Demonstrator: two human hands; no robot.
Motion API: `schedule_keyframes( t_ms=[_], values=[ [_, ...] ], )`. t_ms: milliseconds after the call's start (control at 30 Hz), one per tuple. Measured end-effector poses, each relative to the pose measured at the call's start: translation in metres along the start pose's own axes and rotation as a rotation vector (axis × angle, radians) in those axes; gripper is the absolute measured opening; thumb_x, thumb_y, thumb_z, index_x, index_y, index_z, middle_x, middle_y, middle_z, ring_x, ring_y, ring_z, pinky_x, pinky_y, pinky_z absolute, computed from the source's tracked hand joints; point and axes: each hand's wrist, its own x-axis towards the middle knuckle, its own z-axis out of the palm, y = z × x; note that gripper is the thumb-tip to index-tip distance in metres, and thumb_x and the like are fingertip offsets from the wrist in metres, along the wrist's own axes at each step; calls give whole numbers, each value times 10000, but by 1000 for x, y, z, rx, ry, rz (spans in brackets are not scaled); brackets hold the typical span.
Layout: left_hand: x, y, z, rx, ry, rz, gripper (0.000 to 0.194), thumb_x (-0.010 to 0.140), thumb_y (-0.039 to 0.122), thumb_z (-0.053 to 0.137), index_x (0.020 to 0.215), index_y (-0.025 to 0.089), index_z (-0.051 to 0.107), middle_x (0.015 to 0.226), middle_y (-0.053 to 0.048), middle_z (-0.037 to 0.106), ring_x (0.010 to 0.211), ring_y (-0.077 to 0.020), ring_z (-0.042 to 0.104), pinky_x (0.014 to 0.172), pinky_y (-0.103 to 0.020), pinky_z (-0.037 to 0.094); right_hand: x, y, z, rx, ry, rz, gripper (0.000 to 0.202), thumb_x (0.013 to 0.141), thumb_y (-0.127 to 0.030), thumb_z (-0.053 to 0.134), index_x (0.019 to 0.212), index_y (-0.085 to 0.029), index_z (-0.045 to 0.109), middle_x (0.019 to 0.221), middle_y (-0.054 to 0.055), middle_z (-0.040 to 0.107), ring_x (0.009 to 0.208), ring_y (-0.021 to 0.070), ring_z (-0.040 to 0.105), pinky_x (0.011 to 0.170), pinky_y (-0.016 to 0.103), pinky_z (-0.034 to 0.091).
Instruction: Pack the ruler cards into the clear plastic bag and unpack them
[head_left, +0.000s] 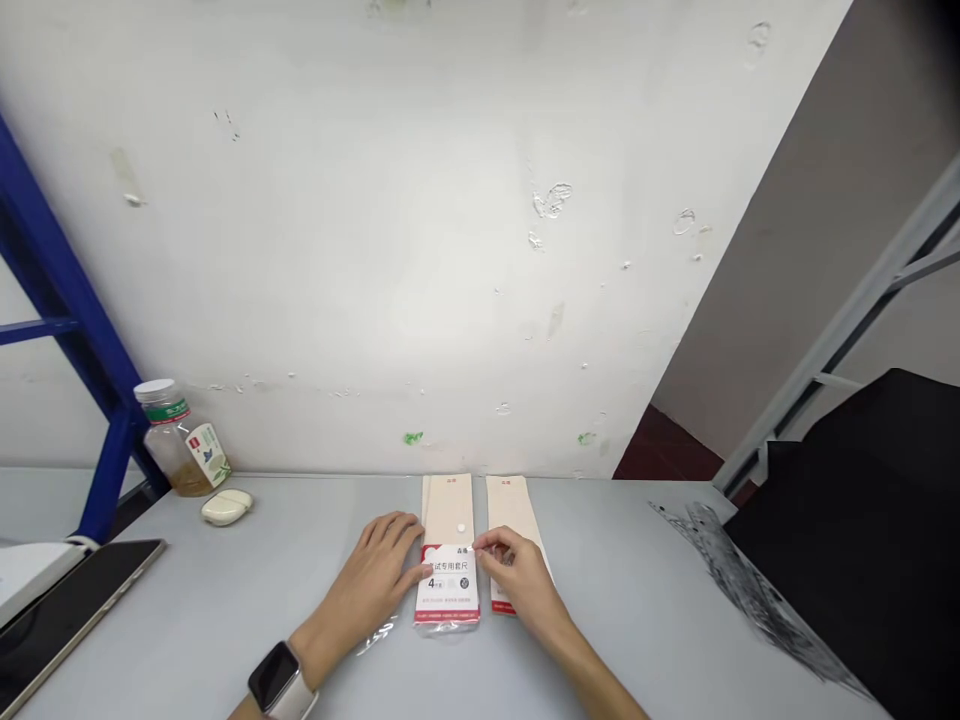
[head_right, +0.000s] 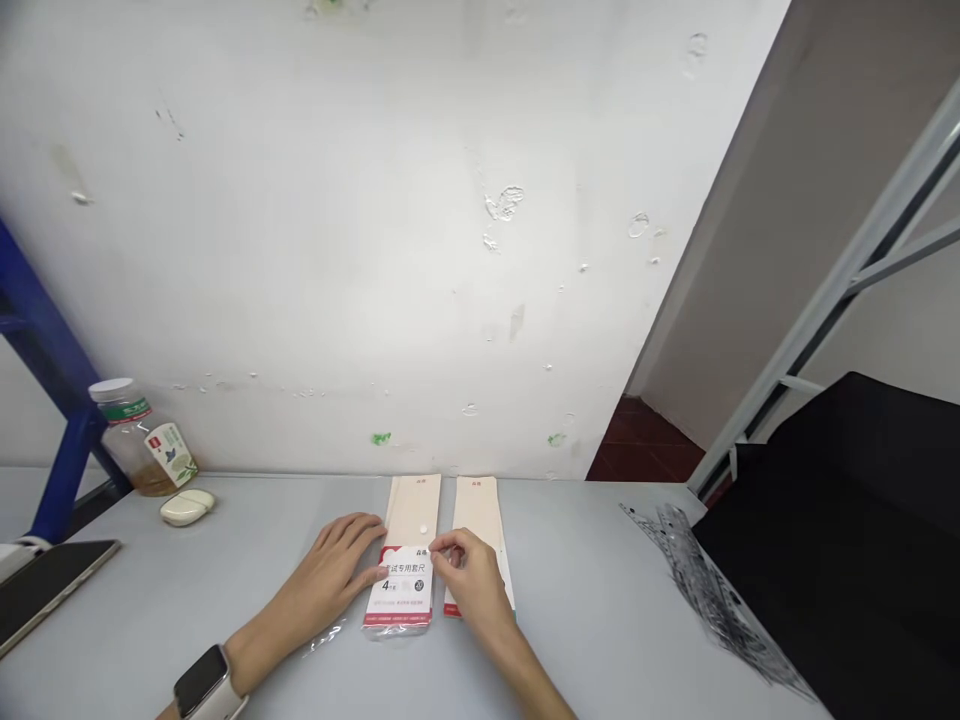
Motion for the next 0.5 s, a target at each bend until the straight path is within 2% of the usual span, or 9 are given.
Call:
schedule_keyframes(
  t_ms=[67,167,233,367,500],
  values=[
    [0,-1,1,11,15,17,333,938,420,517,1223,252,559,1280,-63,575,1244,-279,461,1027,-451,396,-3,-2,-1,-111,2,-47,150,805,-266,549,806,-230,695,763,18,634,683,180,557,664,294,443],
    [0,-1,3,26,36,33,318,936,400,520,1220,263,563,1273,-59,577,1230,-276,469,1018,-450,401,-9,-4,-1,-364,57,-159,164,841,-264,534,836,-246,697,926,50,647,861,226,584,797,353,435],
    [-1,-2,3,36,32,38,319,935,399,521,1223,268,564,1274,-57,575,1228,-276,468,1017,-448,400,-11,-5,2,-440,51,-166,161,842,-259,549,874,-258,707,991,58,642,954,248,572,841,371,421],
    [-2,-4,3,30,28,44,348,921,427,544,1233,276,567,1279,-56,574,1234,-284,462,1013,-447,403,-9,-5,6,-335,8,-71,137,807,-257,585,865,-262,709,974,43,653,941,240,575,844,355,425],
    [0,-4,1,-58,58,-3,389,908,473,552,1247,282,565,1337,-64,543,1298,-307,400,1056,-497,358,-3,-9,1,-179,63,-25,95,753,-276,599,715,-236,676,833,24,636,778,209,551,793,337,427]
  ],
)
